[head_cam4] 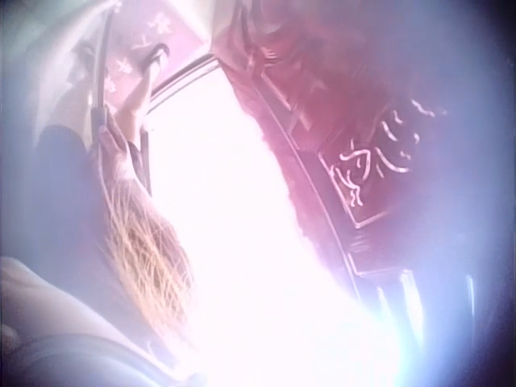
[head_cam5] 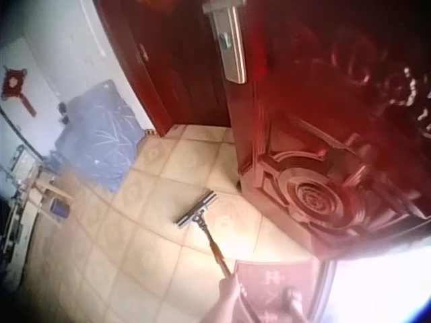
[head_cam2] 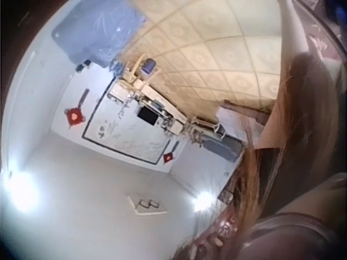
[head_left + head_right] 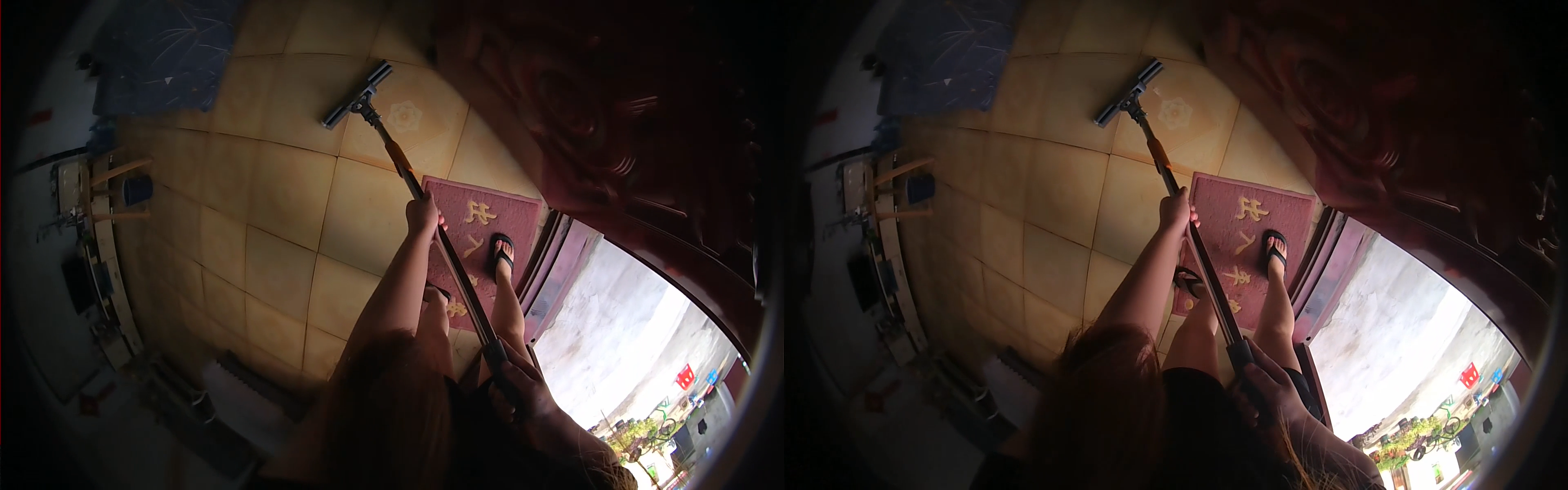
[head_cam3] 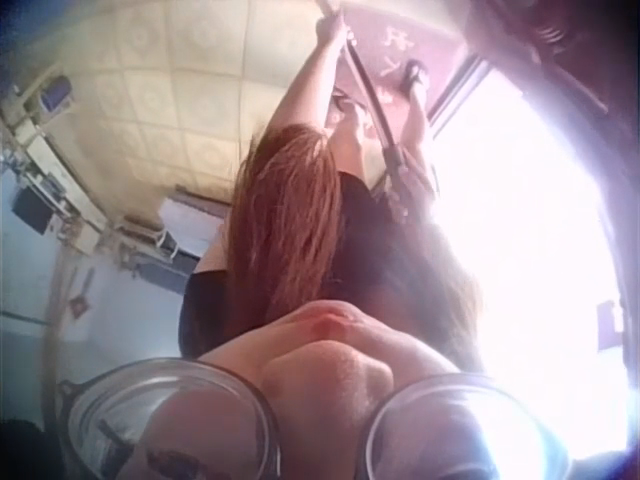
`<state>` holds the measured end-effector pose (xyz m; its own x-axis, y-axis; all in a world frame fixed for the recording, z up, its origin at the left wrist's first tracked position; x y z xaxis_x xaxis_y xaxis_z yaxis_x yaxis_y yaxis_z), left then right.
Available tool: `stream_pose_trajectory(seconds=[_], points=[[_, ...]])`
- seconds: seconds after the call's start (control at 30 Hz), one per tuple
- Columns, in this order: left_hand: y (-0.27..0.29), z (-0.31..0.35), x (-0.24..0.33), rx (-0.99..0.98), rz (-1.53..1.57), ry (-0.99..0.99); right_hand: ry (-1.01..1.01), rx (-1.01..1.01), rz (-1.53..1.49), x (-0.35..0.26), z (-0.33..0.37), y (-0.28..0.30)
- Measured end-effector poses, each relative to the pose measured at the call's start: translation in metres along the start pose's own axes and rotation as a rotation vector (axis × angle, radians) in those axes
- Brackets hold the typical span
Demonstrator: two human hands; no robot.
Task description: The person vacuums a tiled floor using a vacuum cleaner, then by hand organizes shoes on a rack and the floor, and continues vacuuming around a rug near a door.
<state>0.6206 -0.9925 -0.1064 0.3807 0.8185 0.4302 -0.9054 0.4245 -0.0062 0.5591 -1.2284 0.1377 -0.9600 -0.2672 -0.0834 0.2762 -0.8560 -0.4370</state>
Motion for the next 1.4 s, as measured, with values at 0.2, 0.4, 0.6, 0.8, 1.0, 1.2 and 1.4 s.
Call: stream_pose_trajectory(seconds=[0.2, 0.4, 0.6, 0.8, 1.0, 1.2, 1.4], points=[[0.012, -0.024, 0.018, 0.002, 0.015, -0.018, 0.084, -0.114, 0.14, -0.01, -0.017, -0.024], [0.002, 0.053, -0.087, -0.062, 0.097, 0.034, -0.09, -0.009, 0.168, 0.065, 0.057, 0.047], [0.004, 0.139, -0.185, -0.105, 0.264, 0.13, -0.116, 0.201, 0.155, 0.098, 0.127, 0.056], [0.055, 0.16, -0.172, -0.026, 0.44, 0.221, -0.072, 0.126, 0.088, 0.111, 0.075, -0.011], [0.098, 0.082, -0.08, 0.044, 0.547, 0.099, -0.086, 0.0, 0.069, 0.082, 0.015, -0.059], [0.117, -0.036, 0.026, 0.13, 0.443, 0.012, -0.152, -0.1, 0.17, -0.031, -0.055, -0.084], [0.122, -0.152, 0.134, 0.168, 0.363, -0.077, -0.175, -0.166, 0.317, -0.135, -0.139, -0.106]])
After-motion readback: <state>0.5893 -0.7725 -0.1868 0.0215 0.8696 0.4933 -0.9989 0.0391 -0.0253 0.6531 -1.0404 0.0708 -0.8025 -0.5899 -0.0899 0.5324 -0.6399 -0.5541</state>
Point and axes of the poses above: each hand's wrist, its own z-axis away from the middle knuckle, its own y-axis out of the back of the hand, x = y × z, the point moved 9 cm from there along -z, towards the middle knuckle, and after that the axes turned 10 degrees about z, right-handed, at the moved point
